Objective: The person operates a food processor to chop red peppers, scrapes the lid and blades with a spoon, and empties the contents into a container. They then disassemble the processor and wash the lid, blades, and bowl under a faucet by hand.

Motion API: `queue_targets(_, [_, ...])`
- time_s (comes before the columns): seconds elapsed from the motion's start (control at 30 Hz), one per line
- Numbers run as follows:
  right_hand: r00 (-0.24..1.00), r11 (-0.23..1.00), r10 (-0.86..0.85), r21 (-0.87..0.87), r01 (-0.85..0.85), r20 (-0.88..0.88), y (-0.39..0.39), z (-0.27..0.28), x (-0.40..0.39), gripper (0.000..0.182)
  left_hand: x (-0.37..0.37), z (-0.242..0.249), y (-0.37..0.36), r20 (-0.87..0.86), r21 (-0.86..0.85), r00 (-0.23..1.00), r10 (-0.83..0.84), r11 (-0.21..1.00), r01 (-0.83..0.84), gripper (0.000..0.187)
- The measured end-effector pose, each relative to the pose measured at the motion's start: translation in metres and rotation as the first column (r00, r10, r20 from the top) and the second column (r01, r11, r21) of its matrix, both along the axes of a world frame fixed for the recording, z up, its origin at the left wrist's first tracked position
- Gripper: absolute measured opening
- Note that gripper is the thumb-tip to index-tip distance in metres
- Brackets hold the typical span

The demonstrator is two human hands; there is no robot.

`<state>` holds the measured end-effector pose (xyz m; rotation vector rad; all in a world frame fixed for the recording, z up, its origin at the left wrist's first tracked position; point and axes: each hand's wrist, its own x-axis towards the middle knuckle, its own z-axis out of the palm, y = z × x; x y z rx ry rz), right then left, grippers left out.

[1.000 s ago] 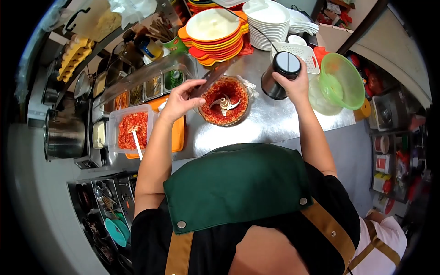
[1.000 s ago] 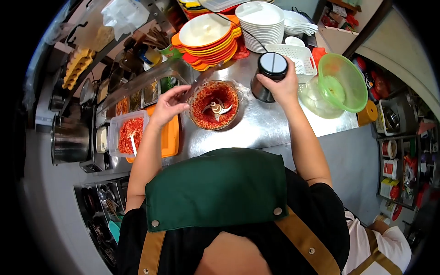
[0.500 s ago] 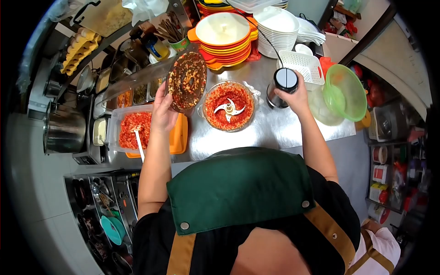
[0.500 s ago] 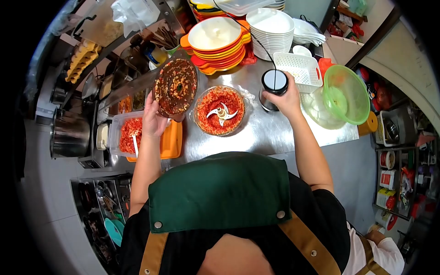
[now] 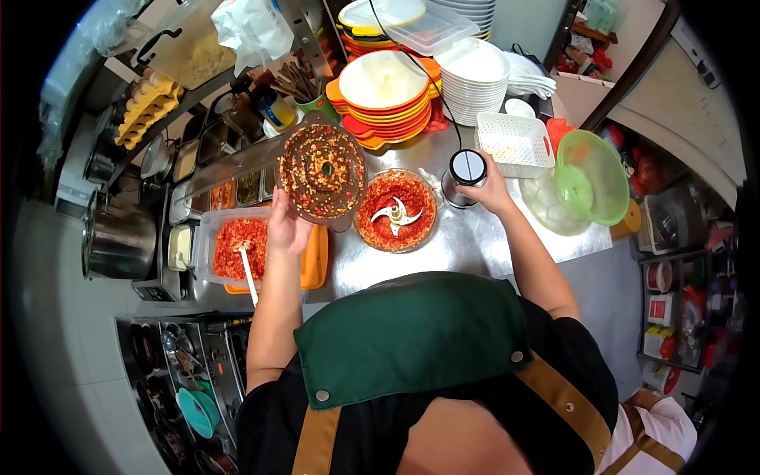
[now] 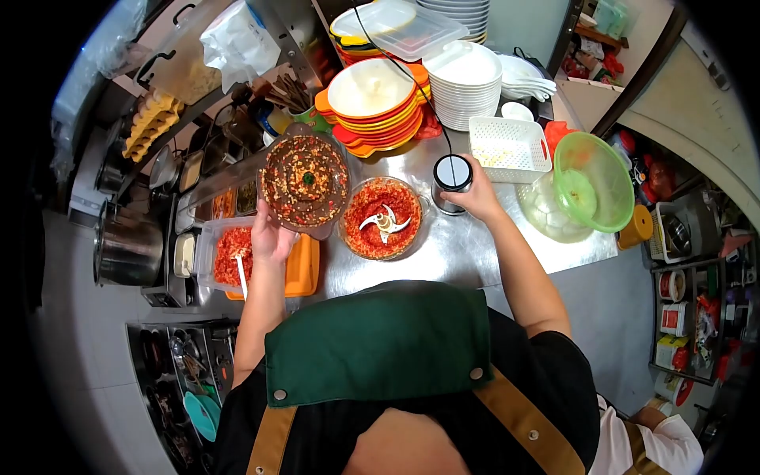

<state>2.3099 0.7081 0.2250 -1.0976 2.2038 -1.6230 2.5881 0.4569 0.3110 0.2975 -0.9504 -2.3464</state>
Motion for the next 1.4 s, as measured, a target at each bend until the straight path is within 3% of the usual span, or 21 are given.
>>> queue_targets(0.23, [0.996,1.0,0.019,-0.023,-0.017,0.083,-0.006,-0.01,-0.01,0.083,0.006,0.011,0.007,0.027,0.033,0.999,0.043,0.998,-0.044,0.052])
queue_targets(0.47, [0.998,1.0,-0.012,-0.006,0.012,0.069,0.001,-0.003,-0.012,0.081,0.04,0.036,0.007,0.015,0.071,0.92,0.391,0.918,-0.391,0.05])
queue_targets(0.6, [0.999,0.999,-0.04,-0.025,0.04,-0.001,0.001,0.018,-0.019,0.078,0.068,0.036,-0.001,0.046,-0.014,0.834,0.549,0.835,-0.549,0.052])
queue_targets(0.8, [0.998,0.999,-0.03,-0.04,0.032,0.054,-0.019,0.007,-0.021,0.078,0.086,0.03,-0.001,0.003,-0.013,0.788,0.615,0.788,-0.615,0.049])
queue_targets(1.0, [0.995,0.996,-0.083,0.026,0.085,-0.052,-0.037,-0.004,-0.021,0.081,0.092,0.036,0.01,-0.029,0.005,0.783,0.621,0.784,-0.621,0.05])
queue_targets(1.07, [1.0,0.999,-0.019,-0.042,0.02,0.01,-0.04,-0.016,-0.029,0.086,0.101,0.04,0.007,-0.041,0.02,0.73,0.682,0.731,-0.682,0.049])
queue_targets(1.17, [0.994,1.0,-0.027,-0.005,0.027,-0.109,-0.033,-0.024,-0.035,0.1,0.121,0.059,0.004,-0.072,-0.003,0.606,0.792,0.607,-0.795,0.045])
queue_targets(1.2, [0.999,0.997,0.031,-0.064,-0.032,-0.03,-0.031,-0.021,-0.035,0.1,0.134,0.057,-0.003,-0.104,-0.042,0.579,0.809,0.578,-0.815,0.045])
queue_targets(1.23, [0.963,0.993,-0.106,0.026,0.116,-0.249,-0.027,0.001,-0.022,0.095,0.144,0.06,-0.007,-0.122,-0.08,0.547,0.828,0.541,-0.837,0.043])
queue_targets(1.27, [0.929,0.982,-0.174,0.012,0.188,-0.326,-0.025,0.016,-0.014,0.082,0.154,0.061,-0.01,-0.114,-0.092,0.525,0.844,0.517,-0.851,0.043])
queue_targets(1.33, [0.958,0.964,-0.204,-0.21,0.161,-0.202,-0.032,0.034,0.002,0.062,0.174,0.061,-0.018,-0.122,-0.135,0.518,0.847,0.503,-0.854,0.044])
queue_targets(1.4, [0.991,0.985,-0.006,-0.173,-0.017,-0.131,-0.042,0.057,0.033,0.041,0.194,0.051,-0.031,-0.139,-0.139,0.516,0.845,0.499,-0.855,0.043])
